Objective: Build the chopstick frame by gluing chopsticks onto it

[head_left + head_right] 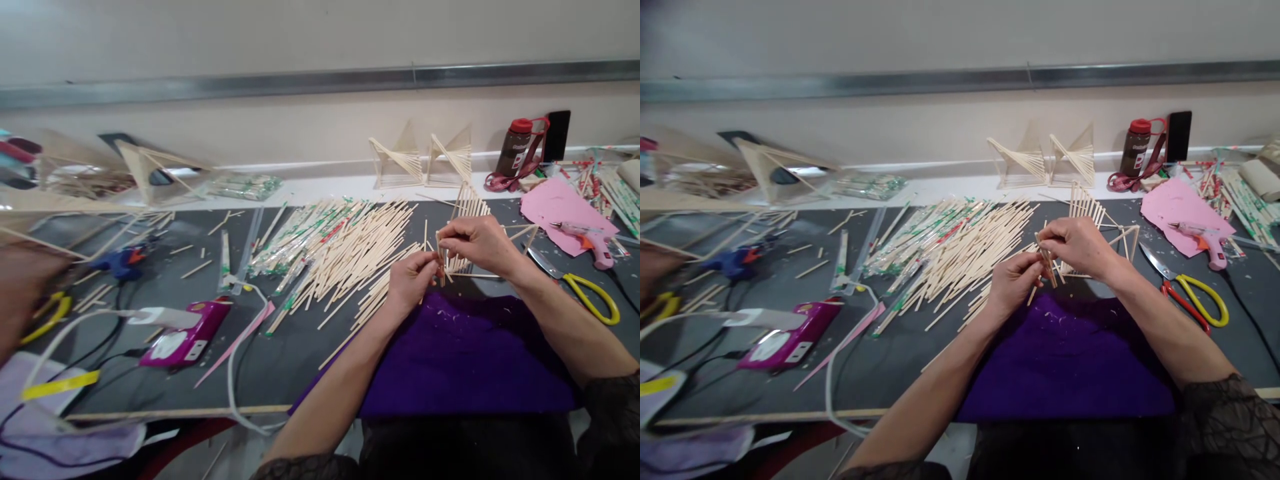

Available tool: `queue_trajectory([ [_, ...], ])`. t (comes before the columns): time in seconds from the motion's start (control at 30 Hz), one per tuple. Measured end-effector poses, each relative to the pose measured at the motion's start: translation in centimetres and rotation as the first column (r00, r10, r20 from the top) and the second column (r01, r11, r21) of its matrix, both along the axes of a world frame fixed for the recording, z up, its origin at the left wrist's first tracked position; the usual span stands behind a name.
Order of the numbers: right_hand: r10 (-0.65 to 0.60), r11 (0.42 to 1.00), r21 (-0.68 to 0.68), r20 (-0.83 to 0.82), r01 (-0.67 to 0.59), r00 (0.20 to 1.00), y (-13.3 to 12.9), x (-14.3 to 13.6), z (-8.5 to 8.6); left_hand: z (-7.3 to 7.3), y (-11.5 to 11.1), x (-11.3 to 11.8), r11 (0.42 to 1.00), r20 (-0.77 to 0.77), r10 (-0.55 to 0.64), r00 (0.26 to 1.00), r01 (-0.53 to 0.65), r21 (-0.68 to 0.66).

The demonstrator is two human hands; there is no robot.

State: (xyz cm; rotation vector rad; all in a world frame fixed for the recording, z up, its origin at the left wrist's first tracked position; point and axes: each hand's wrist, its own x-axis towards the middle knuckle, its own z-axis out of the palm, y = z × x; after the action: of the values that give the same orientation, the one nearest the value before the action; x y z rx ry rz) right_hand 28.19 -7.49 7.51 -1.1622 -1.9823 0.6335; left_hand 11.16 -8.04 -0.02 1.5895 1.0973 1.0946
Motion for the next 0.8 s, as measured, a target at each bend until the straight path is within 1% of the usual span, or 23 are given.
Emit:
queue_trajectory([
  [0.13, 0.017, 1.000, -0.008, 0.009, -0.017, 1.000, -0.3, 0.1, 0.4, -0.3, -0.1, 0.0, 0.999, -0.031, -0.005, 0.999, 0.006, 0.049],
  [0.23, 0.028, 1.000, 0.002, -0.001, -0.028, 1.000, -0.4, 0.2, 0.4, -0.4, -0.2, 0.1, 0.996, -0.062, -0.003, 0.998, 0.008, 0.084],
  [0.3, 0.023, 1.000, 0.015, 0.000, -0.023, 1.000, -0.4, 0.3, 0.3, -0.2, -0.2, 0.1, 0.995, -0.077, -0.007, 0.997, 0.014, 0.099],
  [0.37, 0.014, 1.000, 0.023, 0.010, -0.014, 1.000, -0.4, 0.4, 0.2, 0.3, 0.0, -0.4, 0.993, -0.061, 0.016, 0.998, -0.009, 0.118],
  [0.43, 0.003, 1.000, 0.017, 0.026, -0.003, 1.000, -0.4, 0.4, 0.3, 1.0, 0.4, -1.4, 0.982, -0.027, 0.106, 0.994, -0.100, 0.162],
  [0.47, -0.003, 1.000, 0.010, 0.030, 0.003, 1.000, -0.4, 0.4, 0.4, 1.4, 0.7, -2.1, 0.965, -0.033, 0.173, 0.984, -0.163, 0.204],
  [0.5, -0.006, 1.000, 0.003, 0.035, 0.006, 0.999, -0.5, 0.4, 0.5, 1.7, 1.1, -2.9, 0.936, -0.050, 0.255, 0.966, -0.234, 0.262],
  [0.53, -0.009, 1.000, -0.002, 0.039, 0.009, 0.999, -0.5, 0.4, 0.5, 2.0, 1.5, -3.9, 0.902, -0.083, 0.330, 0.940, -0.288, 0.321],
  [0.57, -0.012, 1.000, -0.003, 0.042, 0.012, 0.999, -0.5, 0.4, 0.6, 2.1, 2.0, -4.8, 0.873, -0.146, 0.391, 0.909, -0.316, 0.372],
  [0.6, -0.013, 1.000, -0.001, 0.046, 0.013, 0.999, -0.5, 0.4, 0.6, 2.2, 2.4, -5.8, 0.845, -0.222, 0.459, 0.860, -0.346, 0.407],
  [0.63, -0.014, 1.000, 0.004, 0.050, 0.014, 0.999, -0.5, 0.4, 0.6, 2.1, 2.8, -6.7, 0.831, -0.314, 0.508, 0.802, -0.360, 0.424],
  [0.67, -0.015, 1.000, 0.008, 0.054, 0.015, 0.998, -0.4, 0.4, 0.5, 2.0, 3.1, -7.4, 0.830, -0.414, 0.534, 0.737, -0.365, 0.421],
  [0.73, -0.017, 1.000, 0.011, 0.059, 0.016, 0.998, -0.4, 0.4, 0.5, 1.6, 3.5, -8.6, 0.839, -0.592, 0.544, 0.594, -0.382, 0.388],
  [0.8, -0.018, 1.000, 0.010, 0.059, 0.018, 0.998, -0.3, 0.4, 0.4, 1.4, 3.8, -9.3, 0.838, -0.698, 0.534, 0.476, -0.407, 0.364],
])
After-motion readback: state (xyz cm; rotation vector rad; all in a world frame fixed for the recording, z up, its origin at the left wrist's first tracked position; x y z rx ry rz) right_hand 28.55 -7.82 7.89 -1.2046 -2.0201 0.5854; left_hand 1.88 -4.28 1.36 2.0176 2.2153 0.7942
